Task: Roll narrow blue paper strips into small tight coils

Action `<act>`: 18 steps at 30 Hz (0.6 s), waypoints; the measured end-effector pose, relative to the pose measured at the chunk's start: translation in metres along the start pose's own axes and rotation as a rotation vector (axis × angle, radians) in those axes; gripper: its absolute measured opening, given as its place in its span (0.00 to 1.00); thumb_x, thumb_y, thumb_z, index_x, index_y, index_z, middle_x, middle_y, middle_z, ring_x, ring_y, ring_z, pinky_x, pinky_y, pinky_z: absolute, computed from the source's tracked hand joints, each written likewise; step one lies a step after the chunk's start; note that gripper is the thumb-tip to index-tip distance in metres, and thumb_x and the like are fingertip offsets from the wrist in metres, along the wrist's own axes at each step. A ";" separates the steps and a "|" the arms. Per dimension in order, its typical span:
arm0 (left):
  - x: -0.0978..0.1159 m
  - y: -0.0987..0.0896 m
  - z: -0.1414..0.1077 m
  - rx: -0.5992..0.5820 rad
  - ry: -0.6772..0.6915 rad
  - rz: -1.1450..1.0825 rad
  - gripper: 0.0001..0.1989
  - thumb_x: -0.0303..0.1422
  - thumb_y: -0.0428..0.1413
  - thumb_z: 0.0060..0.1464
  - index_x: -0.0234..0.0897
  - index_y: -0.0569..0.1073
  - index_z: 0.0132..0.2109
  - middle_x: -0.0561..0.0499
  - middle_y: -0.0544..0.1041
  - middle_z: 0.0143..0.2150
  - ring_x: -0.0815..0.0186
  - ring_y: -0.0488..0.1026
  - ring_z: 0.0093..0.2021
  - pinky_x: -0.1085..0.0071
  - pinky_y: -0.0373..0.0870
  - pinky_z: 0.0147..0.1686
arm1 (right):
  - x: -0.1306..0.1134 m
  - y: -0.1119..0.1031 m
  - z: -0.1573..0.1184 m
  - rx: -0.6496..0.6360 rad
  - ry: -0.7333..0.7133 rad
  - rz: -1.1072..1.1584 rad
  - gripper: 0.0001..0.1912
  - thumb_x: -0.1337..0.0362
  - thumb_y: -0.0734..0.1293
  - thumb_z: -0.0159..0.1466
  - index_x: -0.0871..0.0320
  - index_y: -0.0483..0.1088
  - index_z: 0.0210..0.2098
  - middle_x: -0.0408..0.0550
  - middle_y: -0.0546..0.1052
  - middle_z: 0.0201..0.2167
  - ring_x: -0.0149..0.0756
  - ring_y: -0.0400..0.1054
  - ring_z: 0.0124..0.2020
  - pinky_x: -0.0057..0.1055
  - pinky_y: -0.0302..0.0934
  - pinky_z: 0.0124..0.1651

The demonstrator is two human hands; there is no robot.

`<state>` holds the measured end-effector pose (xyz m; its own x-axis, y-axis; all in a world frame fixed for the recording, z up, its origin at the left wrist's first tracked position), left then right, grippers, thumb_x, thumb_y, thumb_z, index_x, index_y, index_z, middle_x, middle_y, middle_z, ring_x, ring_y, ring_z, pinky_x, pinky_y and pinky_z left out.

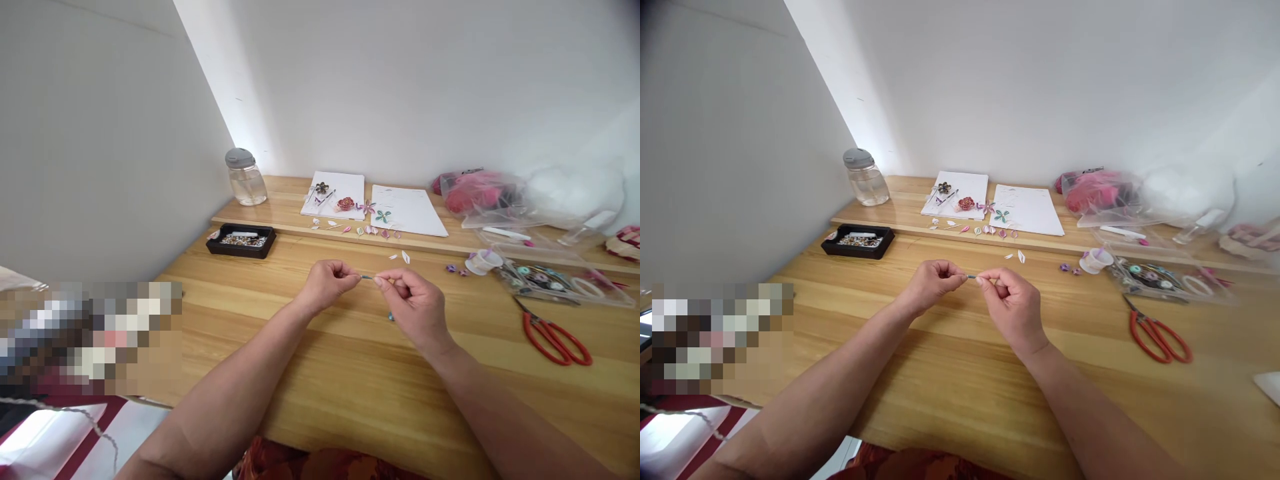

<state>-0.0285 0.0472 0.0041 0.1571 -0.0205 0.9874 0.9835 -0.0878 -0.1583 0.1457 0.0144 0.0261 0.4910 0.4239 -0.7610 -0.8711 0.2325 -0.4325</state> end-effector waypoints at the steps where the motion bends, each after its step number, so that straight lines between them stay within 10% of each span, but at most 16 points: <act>1: 0.000 0.002 -0.002 -0.042 -0.005 0.020 0.15 0.43 0.63 0.44 0.32 0.75 0.30 0.54 0.71 0.24 0.73 0.62 0.24 0.74 0.56 0.25 | -0.001 -0.003 0.002 0.004 -0.022 -0.014 0.07 0.60 0.67 0.62 0.56 0.76 0.34 0.35 0.53 0.17 0.27 0.49 0.20 0.28 0.50 0.26; 10: 0.005 0.016 -0.013 -0.311 0.001 -0.060 0.15 0.42 0.62 0.46 0.32 0.76 0.31 0.52 0.72 0.27 0.73 0.63 0.26 0.74 0.57 0.28 | 0.011 -0.001 0.010 -0.061 0.072 0.097 0.08 0.58 0.69 0.59 0.57 0.76 0.33 0.35 0.53 0.16 0.26 0.46 0.19 0.28 0.45 0.23; 18: 0.019 0.010 -0.013 -0.218 -0.006 -0.290 0.14 0.41 0.64 0.44 0.33 0.74 0.30 0.55 0.68 0.23 0.75 0.60 0.24 0.74 0.55 0.26 | 0.023 0.010 0.008 -0.092 0.468 0.503 0.15 0.53 0.74 0.51 0.57 0.73 0.28 0.36 0.61 0.15 0.25 0.49 0.16 0.26 0.44 0.18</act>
<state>-0.0166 0.0330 0.0216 -0.1248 0.0418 0.9913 0.9450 -0.2995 0.1316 0.1482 0.0330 0.0082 -0.0028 0.0341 -0.9994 -0.9997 0.0226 0.0036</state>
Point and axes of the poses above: each hand's wrist, its own z-axis towards the middle knuckle, its own y-axis out of the palm, x = y × z, the point moved 4 cm from there along z, towards the middle knuckle
